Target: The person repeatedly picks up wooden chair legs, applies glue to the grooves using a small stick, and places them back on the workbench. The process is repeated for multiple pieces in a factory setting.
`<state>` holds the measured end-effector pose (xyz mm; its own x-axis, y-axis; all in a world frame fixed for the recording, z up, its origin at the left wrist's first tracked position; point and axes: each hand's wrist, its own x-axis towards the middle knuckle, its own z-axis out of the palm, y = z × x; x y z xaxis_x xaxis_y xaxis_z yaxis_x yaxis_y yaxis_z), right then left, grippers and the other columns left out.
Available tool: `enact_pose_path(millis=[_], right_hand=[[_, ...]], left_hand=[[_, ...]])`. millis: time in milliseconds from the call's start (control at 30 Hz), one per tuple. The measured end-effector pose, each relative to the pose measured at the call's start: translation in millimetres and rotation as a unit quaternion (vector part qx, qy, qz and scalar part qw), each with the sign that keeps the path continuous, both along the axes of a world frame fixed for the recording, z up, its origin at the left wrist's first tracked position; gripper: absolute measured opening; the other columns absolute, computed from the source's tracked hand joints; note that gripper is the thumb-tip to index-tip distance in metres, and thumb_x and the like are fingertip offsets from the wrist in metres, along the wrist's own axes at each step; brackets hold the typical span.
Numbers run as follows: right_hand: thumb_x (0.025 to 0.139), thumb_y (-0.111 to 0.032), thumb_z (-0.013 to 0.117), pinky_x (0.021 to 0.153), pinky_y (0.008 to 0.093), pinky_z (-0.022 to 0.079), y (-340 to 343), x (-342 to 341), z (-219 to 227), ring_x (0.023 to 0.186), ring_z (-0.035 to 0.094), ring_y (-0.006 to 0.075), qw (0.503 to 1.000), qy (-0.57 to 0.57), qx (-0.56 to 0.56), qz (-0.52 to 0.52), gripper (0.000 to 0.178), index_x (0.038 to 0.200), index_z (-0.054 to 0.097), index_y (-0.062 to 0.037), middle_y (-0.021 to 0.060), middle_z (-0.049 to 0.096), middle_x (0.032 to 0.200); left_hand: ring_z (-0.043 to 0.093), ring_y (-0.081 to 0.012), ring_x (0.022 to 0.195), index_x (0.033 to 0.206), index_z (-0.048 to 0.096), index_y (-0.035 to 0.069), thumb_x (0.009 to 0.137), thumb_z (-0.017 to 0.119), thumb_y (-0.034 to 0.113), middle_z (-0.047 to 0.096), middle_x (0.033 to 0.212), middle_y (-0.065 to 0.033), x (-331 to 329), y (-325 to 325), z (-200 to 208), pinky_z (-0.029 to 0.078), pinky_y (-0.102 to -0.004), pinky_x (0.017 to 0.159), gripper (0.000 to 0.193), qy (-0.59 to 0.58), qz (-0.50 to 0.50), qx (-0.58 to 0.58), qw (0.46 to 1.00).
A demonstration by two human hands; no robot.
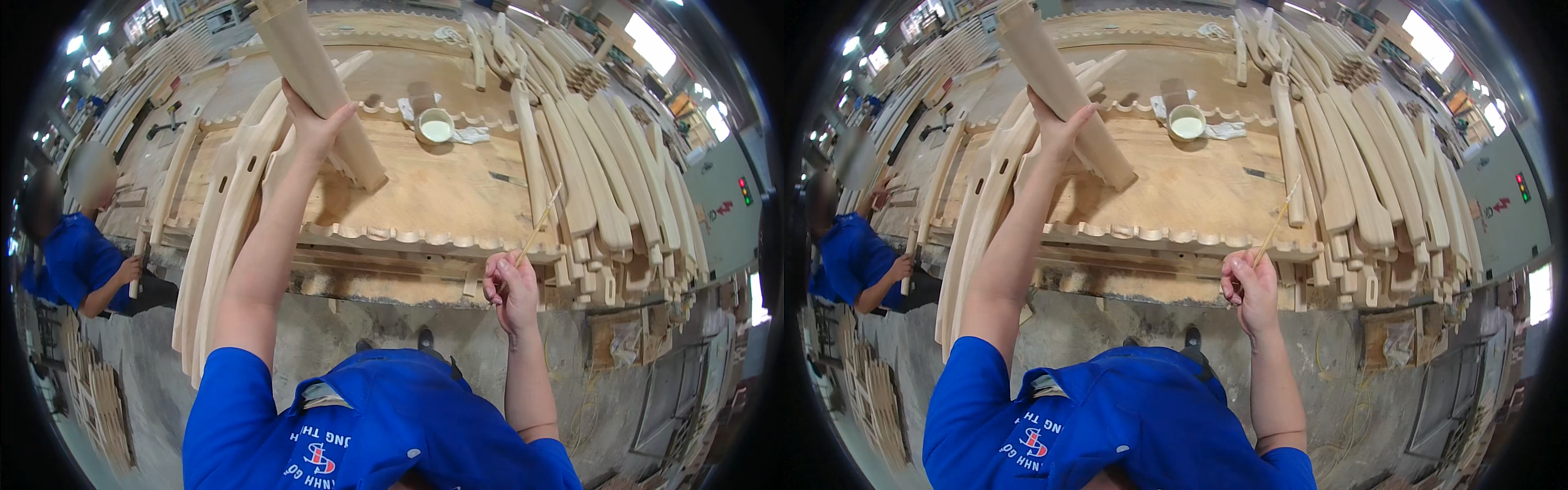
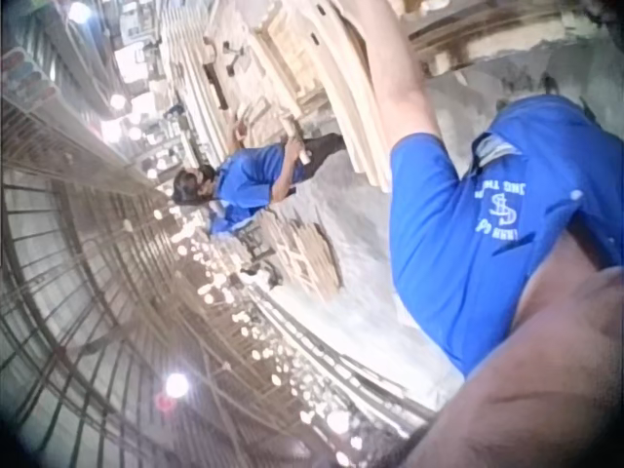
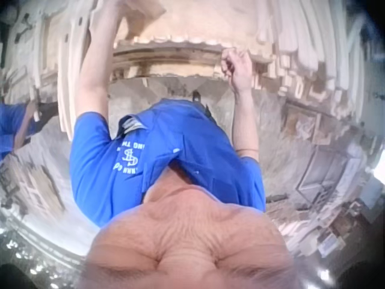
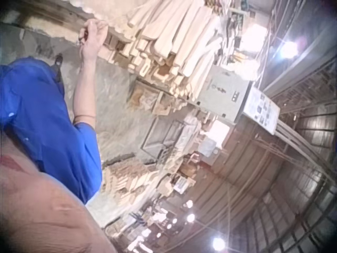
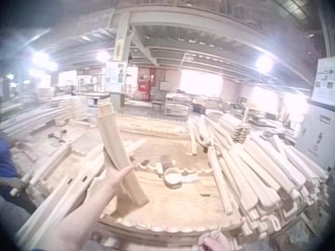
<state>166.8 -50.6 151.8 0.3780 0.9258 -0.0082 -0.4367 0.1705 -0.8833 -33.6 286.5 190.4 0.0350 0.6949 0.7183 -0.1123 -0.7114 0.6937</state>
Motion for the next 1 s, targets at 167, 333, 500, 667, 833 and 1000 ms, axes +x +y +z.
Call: enact_pose_path(millis=[167, 333, 500, 667, 833, 1000], right_hand=[[0.093, -0.016, 0.055, 0.039, 0.0168, 0.029, 33.6, 17.7, 4.8, 0.053, 0.048, 0.0082, 0.998, -0.015, -0.029, 0.05, 0.017, 0.087, 0.039, -0.0123, 0.0067, 0.054, 0.08], [0.095, -0.018, 0.053, 0.038, 0.0165, 0.028, 57.8, 51.4, 9.9, 0.051, 0.046, 0.0072, 0.996, -0.023, -0.015, 0.079, 0.015, 0.088, 0.04, -0.0125, 0.0063, 0.054, 0.079], [0.095, -0.02, 0.053, 0.039, 0.0165, 0.028, 73.9, 81.6, 13.7, 0.052, 0.046, 0.0065, 0.994, -0.038, -0.028, 0.097, 0.015, 0.09, 0.042, -0.0109, 0.005, 0.054, 0.079], [0.094, -0.023, 0.054, 0.04, 0.0163, 0.028, 81.5, 90.5, 8.7, 0.054, 0.046, 0.0061, 0.991, -0.029, -0.051, 0.123, 0.018, 0.09, 0.042, -0.0106, 0.0039, 0.054, 0.08], [0.094, -0.025, 0.054, 0.052, 0.0212, 0.04, 102.9, 102.6, 6.0, 0.062, 0.051, 0.0091, 0.972, -0.193, -0.087, 0.105, 0.019, 0.096, 0.047, -0.007, 0.0051, 0.056, 0.081], [0.093, -0.026, 0.049, 0.069, 0.0392, 0.049, 139.3, 132.1, 1.4, 0.079, 0.061, 0.0276, 0.829, -0.547, -0.12, -0.012, 0.026, 0.095, 0.056, -0.002, 0.0167, 0.062, 0.087]], left_hand=[[0.043, -0.027, 0.12, 0.147, 0.0, 0.006, 0.062, 0.081, 0.017, 0.035, 0.134, -0.0171, -8.4, -3.0, -10.9, 0.044, -0.0402, 0.096, 0.118, -0.021, 0.035, -0.053, 0.998], [0.039, -0.0266, 0.123, 0.148, -0.002, 0.009, 0.064, 0.078, 0.016, 0.03, 0.139, -0.0147, 2.4, -27.5, -11.4, 0.039, -0.0398, 0.1, 0.116, -0.042, 0.053, -0.002, 0.998], [0.032, -0.0257, 0.129, 0.149, -0.005, 0.012, 0.067, 0.078, 0.016, 0.018, 0.148, -0.0118, 6.5, -26.7, 1.2, 0.031, -0.0385, 0.106, 0.117, -0.005, 0.073, 0.003, 0.997], [0.032, -0.0268, 0.128, 0.148, -0.004, 0.006, 0.066, 0.08, 0.015, 0.024, 0.142, -0.0154, 22.6, -20.4, 4.3, 0.034, -0.0407, 0.103, 0.118, 0.036, 0.128, 0.009, 0.991], [0.03, -0.026, 0.131, 0.149, -0.005, 0.008, 0.068, 0.079, 0.015, 0.016, 0.149, -0.0145, 11.7, -21.2, -2.0, 0.033, -0.0397, 0.105, 0.117, 0.015, 0.133, -0.016, 0.991], [0.038, -0.0258, 0.125, 0.149, 0.002, 0.015, 0.074, 0.07, 0.018, 0.028, 0.143, -0.0124, 7.4, -55.7, 20.5, 0.036, -0.0409, 0.103, 0.101, -0.15, 0.121, -0.082, 0.978]])
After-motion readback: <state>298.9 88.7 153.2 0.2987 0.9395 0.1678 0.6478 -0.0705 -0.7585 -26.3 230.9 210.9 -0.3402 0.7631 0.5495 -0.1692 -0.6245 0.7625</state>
